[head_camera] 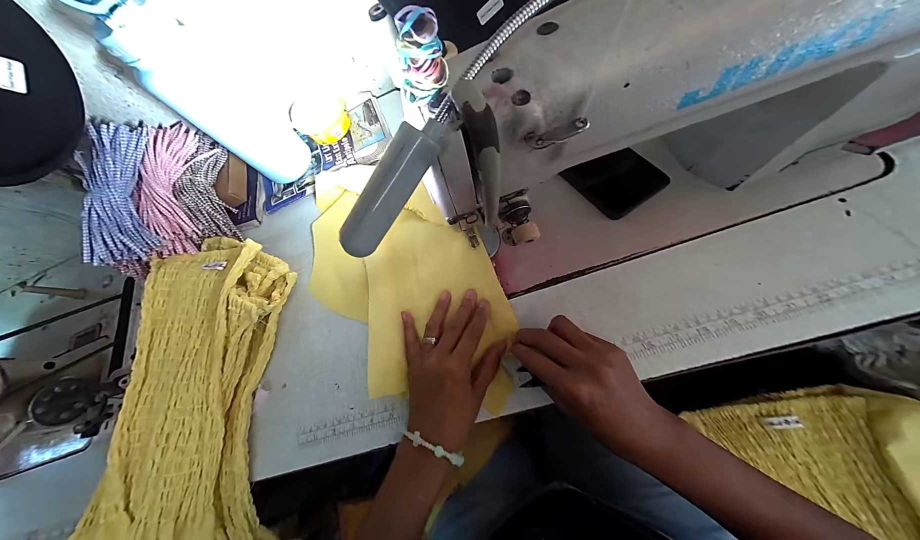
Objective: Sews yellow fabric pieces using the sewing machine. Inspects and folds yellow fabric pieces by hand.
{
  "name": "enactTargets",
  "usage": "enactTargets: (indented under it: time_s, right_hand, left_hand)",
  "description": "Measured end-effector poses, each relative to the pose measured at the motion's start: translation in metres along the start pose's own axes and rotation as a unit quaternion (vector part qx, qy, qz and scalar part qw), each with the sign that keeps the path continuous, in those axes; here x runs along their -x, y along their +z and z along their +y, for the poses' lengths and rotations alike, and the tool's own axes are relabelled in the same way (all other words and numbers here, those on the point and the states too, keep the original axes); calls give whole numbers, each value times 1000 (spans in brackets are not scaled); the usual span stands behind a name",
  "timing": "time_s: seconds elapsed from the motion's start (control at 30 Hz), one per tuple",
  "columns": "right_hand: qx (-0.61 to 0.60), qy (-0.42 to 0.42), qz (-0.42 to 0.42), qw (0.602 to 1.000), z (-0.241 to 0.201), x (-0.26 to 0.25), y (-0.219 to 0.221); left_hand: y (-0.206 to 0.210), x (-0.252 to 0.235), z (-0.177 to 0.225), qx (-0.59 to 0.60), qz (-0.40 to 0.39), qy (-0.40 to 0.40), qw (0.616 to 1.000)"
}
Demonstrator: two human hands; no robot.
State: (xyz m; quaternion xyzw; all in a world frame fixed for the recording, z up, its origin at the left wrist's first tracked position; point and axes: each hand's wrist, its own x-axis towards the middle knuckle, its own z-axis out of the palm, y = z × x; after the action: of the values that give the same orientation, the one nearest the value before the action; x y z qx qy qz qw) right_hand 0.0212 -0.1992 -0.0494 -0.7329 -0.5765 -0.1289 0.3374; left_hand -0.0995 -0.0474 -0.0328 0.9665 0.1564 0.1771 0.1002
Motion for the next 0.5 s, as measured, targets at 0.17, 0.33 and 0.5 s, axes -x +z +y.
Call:
enactTargets:
  time_s: [0.17, 0.33, 0.5]
  right_hand:
    - [18, -8, -31, 999, 6, -14, 3]
    - [13, -2, -38, 999, 13, -30, 9]
    - [12, 6, -45, 999, 23, -46, 14]
  left_hand:
    - [-1, -24, -19, 22, -29, 12, 999]
    - [1, -45, -36, 41, -43, 21, 998]
    - [2, -66, -48, 41, -66, 25, 997]
